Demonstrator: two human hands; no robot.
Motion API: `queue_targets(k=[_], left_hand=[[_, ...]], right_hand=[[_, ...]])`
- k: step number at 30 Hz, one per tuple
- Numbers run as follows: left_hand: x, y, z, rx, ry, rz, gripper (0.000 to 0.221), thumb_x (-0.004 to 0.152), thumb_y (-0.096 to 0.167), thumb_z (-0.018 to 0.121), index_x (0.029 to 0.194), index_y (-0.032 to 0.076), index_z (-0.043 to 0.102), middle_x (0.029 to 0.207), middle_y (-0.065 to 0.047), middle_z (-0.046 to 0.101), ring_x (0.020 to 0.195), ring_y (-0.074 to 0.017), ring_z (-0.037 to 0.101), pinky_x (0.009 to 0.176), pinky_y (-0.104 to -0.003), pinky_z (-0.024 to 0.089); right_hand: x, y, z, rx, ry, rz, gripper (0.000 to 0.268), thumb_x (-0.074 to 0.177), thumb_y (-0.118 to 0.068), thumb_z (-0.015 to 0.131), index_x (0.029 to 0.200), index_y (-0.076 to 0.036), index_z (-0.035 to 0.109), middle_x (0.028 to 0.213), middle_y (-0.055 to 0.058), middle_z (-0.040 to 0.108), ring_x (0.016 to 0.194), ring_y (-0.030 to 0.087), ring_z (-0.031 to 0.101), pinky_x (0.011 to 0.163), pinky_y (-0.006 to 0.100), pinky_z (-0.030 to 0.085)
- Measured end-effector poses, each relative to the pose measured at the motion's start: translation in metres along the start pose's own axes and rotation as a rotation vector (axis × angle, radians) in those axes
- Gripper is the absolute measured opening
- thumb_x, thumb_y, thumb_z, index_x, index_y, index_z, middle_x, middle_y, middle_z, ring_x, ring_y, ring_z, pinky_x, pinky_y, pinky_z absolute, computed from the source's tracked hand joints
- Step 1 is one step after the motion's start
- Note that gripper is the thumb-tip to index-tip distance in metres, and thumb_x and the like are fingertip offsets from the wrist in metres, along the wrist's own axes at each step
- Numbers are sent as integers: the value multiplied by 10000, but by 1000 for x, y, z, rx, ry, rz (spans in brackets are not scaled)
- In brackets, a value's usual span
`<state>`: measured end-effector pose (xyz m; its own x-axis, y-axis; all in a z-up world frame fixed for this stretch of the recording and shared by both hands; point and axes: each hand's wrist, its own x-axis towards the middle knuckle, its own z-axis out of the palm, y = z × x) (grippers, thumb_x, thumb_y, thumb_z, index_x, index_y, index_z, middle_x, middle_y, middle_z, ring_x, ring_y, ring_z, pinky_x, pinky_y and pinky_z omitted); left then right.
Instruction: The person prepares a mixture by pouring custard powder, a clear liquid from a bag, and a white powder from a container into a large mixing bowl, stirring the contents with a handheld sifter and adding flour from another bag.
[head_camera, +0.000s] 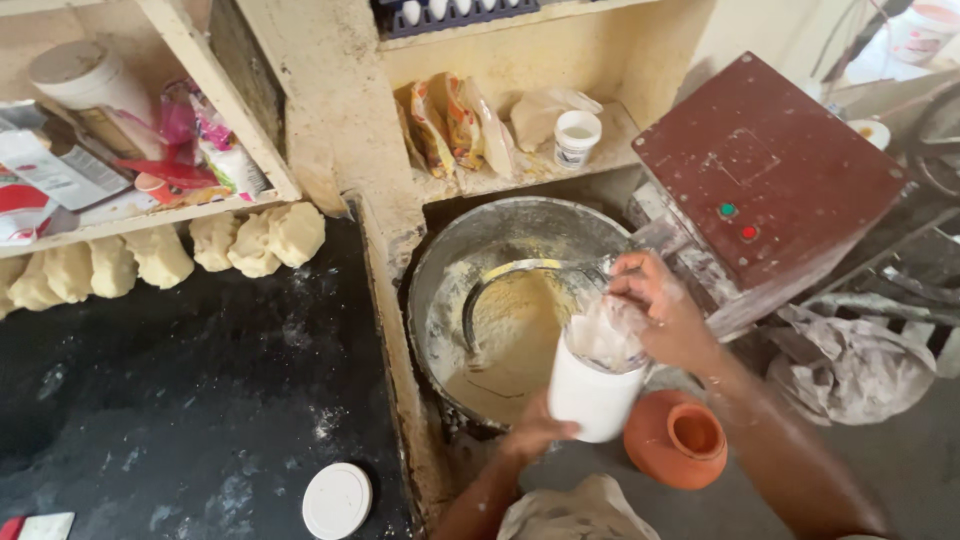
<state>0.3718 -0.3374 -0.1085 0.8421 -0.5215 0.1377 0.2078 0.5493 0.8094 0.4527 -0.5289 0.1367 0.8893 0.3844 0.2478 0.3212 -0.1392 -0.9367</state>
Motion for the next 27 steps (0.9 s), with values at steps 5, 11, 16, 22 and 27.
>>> queue_targets(k=[5, 11, 16, 22, 27], left_hand=[[66, 34, 59, 365, 60, 318, 1124, 696, 188, 949, 1576, -44, 289, 1481, -184, 533, 1396, -265, 528, 1161, -400, 462], [97, 17, 103, -298, 176, 55, 870, 873, 340, 842, 1537, 35, 370, 1398, -173, 570, 1241, -274, 624, 998, -433, 561], [99, -12, 82, -591, 384, -271, 835, 909, 727, 577, 1506, 160, 440, 1340, -75, 659, 1146, -274, 687, 852, -462, 601], [116, -27, 61, -487, 481, -389, 818, 859, 873, 495, 1367, 239, 593, 1147, 23, 709, 1006, -167, 658, 711, -335, 538], [141, -16, 42, -459, 620, -387, 769, 822, 852, 537, 1313, 264, 604, 1123, 25, 708, 994, -170, 634, 773, -347, 460]], right_hand=[[39, -13, -16, -310, -45, 25, 343, 892, -7, 662, 1199, -77, 524, 997, 97, 689, 930, 117, 684, 711, 283, 566], [123, 44, -22, -585, -265, 383, 255, 927, -164, 682, 1173, -103, 650, 1055, 109, 794, 797, 191, 711, 709, 350, 574], [134, 162, -36, -298, -467, 683, 271, 938, -182, 690, 1201, -131, 728, 1061, 88, 776, 833, 164, 702, 711, 343, 574], [124, 290, -27, -205, -422, 791, 298, 913, -79, 704, 1205, -66, 761, 1068, 150, 771, 850, 235, 698, 720, 386, 584], [151, 308, -19, -172, -193, 535, 398, 847, 38, 593, 1189, -90, 750, 1202, 124, 742, 977, 256, 750, 809, 366, 632]])
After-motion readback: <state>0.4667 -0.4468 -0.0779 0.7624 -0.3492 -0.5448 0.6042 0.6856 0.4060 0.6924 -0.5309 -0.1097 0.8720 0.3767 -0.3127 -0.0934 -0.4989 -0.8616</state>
